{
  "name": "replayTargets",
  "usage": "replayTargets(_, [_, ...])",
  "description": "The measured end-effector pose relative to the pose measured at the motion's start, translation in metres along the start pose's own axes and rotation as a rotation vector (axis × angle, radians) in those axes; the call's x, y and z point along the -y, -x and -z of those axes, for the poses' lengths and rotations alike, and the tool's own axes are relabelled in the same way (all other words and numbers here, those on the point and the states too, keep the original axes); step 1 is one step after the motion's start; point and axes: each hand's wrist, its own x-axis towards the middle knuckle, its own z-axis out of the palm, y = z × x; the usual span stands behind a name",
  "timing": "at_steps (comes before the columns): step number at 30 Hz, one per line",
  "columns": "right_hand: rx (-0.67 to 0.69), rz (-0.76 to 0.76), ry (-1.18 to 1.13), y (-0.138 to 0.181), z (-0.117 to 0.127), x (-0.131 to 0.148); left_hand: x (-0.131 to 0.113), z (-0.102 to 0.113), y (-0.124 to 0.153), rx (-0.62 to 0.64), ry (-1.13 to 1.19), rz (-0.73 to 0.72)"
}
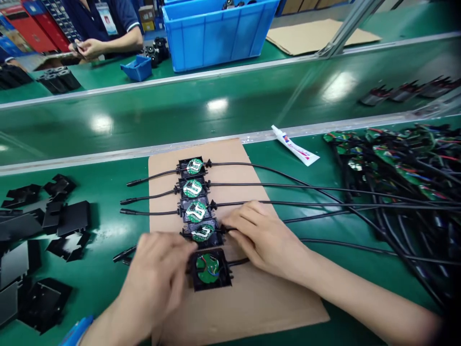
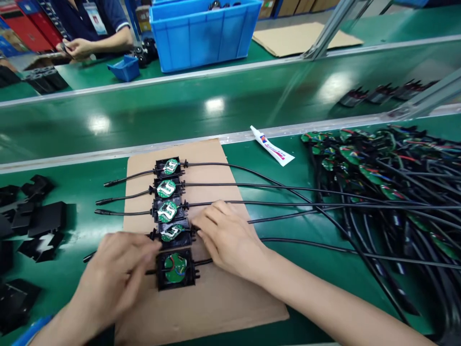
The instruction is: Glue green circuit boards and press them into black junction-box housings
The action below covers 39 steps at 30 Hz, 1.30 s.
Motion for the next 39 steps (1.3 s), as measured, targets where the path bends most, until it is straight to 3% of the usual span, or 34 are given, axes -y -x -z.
replayTargets(3, [-0.013, -0.029, 0.04, -0.002, -0.011, -0.008, 0.027, -0.002, -0.002, 0.094, -0.142, 0.144])
replayTargets(5, [-0.016, -0.009, 0.002, 0.002, -0.013, -0.009, 0.035, -0.004, 0.0, 0.137, -0.124, 0.136])
replayTargets(10, [0.067, 0.001, -0.056, 0.016, 0.015, 0.012, 0.024, 0.006, 0.009, 0.107, 0.046, 0.076])
replayTargets(14, [0.159, 0.051, 0.065, 0.012, 0.031, 0.027, 0.016, 0.012, 0.005, 0.112, 0.005, 0.026])
replayTargets(23, [0.24, 0.049, 0.252, -0.01, 0.008, 0.024, 0.02, -0.005, -0.012, 0.152, -0.162, 0.01])
replayTargets(35, [0.323, 0.044, 0.224, -0.027, -0.005, 0.03, 0.031, -0.006, -0.011, 0.134, 0.007, 0.051])
replayTargets(39, [0.333, 0.034, 0.243, -0.027, -0.006, 0.031, 0.023, -0.007, -0.013, 0.125, -0.213, -0.058])
